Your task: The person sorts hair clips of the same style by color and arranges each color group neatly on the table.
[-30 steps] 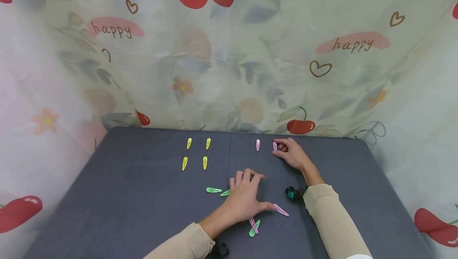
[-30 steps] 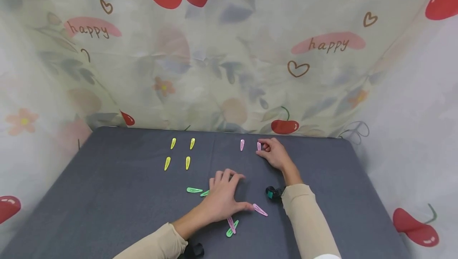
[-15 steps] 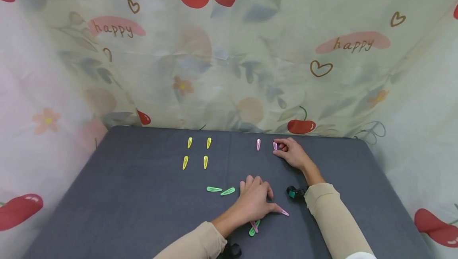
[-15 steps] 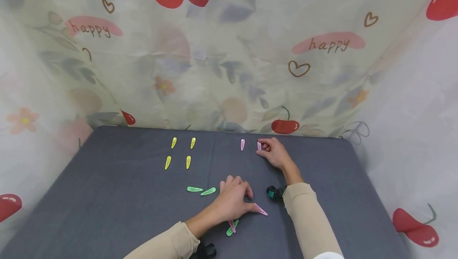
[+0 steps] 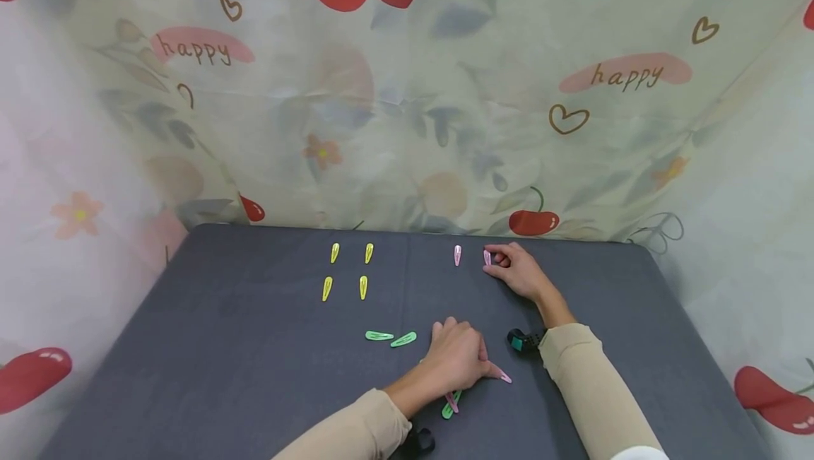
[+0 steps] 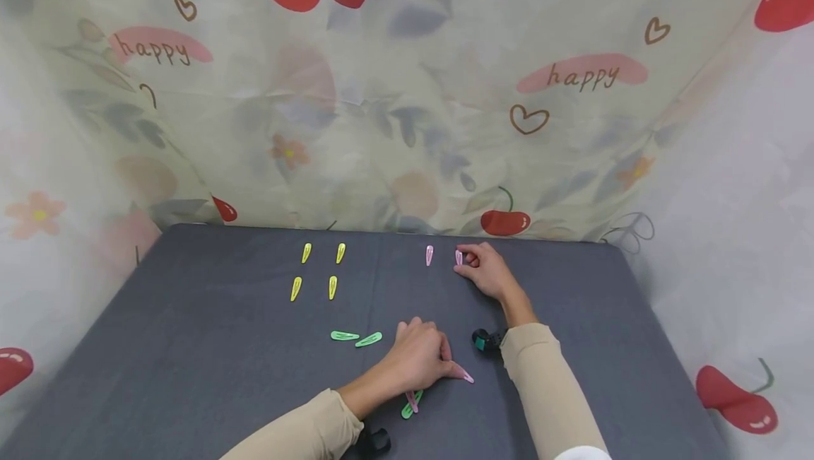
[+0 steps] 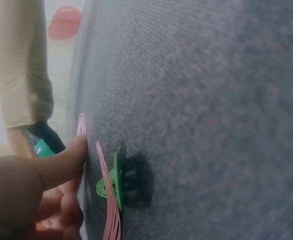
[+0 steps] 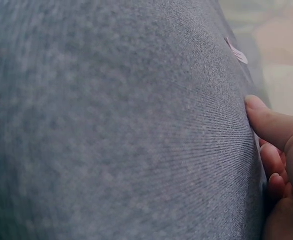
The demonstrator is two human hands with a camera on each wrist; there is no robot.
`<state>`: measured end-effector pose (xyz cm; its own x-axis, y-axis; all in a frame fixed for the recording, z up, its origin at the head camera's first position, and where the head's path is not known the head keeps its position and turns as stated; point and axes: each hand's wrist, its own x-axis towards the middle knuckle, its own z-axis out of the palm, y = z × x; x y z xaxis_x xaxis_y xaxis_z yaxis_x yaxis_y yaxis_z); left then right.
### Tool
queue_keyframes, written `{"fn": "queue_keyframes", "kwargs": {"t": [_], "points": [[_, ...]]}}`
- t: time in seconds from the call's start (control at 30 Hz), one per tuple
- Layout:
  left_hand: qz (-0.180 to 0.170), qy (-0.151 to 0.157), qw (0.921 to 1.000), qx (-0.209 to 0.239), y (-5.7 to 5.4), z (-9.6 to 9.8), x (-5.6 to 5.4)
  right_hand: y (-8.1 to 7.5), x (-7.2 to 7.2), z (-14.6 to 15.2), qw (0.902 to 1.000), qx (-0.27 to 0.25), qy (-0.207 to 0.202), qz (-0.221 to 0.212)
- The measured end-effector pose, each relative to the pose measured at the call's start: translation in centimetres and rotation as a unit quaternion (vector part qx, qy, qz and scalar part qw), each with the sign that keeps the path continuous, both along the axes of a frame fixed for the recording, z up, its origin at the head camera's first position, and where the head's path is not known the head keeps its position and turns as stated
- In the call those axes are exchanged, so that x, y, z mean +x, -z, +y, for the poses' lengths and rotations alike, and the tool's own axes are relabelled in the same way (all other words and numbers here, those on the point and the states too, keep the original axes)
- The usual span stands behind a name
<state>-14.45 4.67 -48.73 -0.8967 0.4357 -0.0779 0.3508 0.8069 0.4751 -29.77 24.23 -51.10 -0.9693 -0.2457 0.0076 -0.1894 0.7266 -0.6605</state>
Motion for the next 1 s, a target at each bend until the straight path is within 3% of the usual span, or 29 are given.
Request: {"fn": "queue_keyframes", "kwargs": {"t": [0.27, 0.57, 0.83, 1.0], "points": [[0.030, 0.061, 0.9958, 0.062, -0.4, -0.4, -0.3, -0.1, -0.1, -0.1, 1.0000, -0.001, 0.002, -0.001], [-0.040, 0.077, 0.9875, 0.131, -0.8, -1.0, -0.9, -0.1, -0.2, 0.1, 1.0000, -0.001, 0.001, 0.005], [-0.052, 0.089, 0.9857, 0.133, -1.0, -1.4, -1.1, 0.0, -0.1, 0.1, 1.0000, -0.001, 0.005, 0.005], [-0.086, 0.097, 0.9819, 0.139, -0.8, -1.5, -1.1, 0.0, 0.0, 0.0, 1.0000, -0.003, 0.005, 0.004]]}}
